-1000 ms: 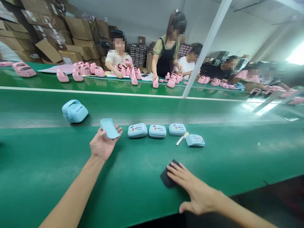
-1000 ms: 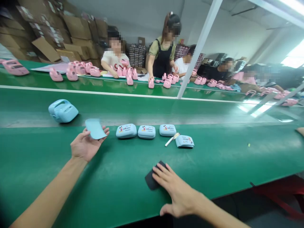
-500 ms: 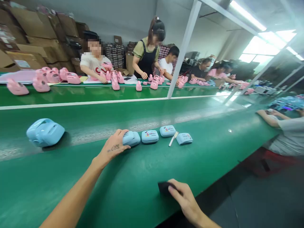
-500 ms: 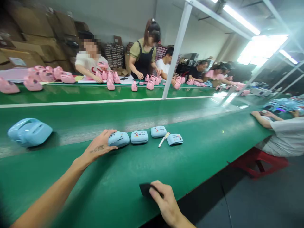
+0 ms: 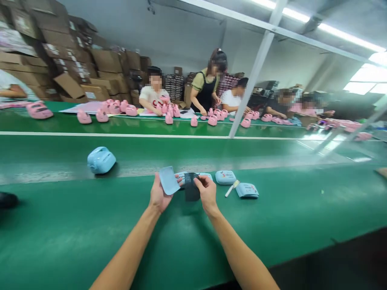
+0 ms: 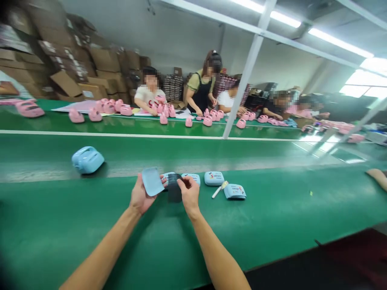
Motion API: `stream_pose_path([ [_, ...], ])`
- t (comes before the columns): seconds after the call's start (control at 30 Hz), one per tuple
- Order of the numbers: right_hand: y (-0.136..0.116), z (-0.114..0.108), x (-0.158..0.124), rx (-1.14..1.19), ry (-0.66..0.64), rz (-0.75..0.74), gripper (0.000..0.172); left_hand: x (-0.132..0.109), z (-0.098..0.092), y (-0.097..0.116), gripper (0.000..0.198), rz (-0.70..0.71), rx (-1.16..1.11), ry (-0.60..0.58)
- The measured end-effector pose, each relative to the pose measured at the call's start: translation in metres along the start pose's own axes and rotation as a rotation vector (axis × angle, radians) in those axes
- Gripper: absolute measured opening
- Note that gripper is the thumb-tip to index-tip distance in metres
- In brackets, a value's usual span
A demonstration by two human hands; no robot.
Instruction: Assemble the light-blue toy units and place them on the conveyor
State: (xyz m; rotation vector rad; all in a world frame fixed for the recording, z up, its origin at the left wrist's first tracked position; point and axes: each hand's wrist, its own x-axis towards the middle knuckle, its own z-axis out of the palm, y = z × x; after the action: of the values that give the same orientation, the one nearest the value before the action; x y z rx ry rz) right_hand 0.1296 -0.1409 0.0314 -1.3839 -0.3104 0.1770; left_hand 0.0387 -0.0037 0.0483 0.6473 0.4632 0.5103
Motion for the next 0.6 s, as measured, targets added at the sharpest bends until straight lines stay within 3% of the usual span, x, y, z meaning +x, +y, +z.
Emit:
stream_pose_path([
  [0.07, 0.007, 0.005, 0.003, -0.203, 0.105, -0.214, 0.023, -0.011, -0.009, -0.016, 0.051, 0.111, -0.010, 0.010],
  [0.13, 0.016, 0.008, -0.004, -0.375, 0.116, -0.391, 0.020, -0.021, -0.018, -0.033, 0.061, 0.169, 0.017, -0.014],
  [0.23, 0.033, 0.016, -0.023, -0.526, -0.073, -0.551, 0.020, -0.031, -0.029, -0.057, 0.070, 0.140, 0.067, -0.052],
  [0.37, 0.046, 0.024, -0.042, -0.572, -0.266, -0.583, 0.023, -0.032, -0.035, -0.072, 0.058, 0.038, 0.061, -0.095],
  [0.5, 0.046, 0.020, -0.044, -0.401, -0.400, -0.580, 0.031, -0.029, -0.036, -0.063, 0.052, -0.049, 0.045, -0.114],
  [0.6, 0.047, 0.019, -0.042, -0.310, -0.326, -0.591, 0.028, -0.029, -0.035, -0.055, 0.047, 0.004, 0.057, -0.035],
])
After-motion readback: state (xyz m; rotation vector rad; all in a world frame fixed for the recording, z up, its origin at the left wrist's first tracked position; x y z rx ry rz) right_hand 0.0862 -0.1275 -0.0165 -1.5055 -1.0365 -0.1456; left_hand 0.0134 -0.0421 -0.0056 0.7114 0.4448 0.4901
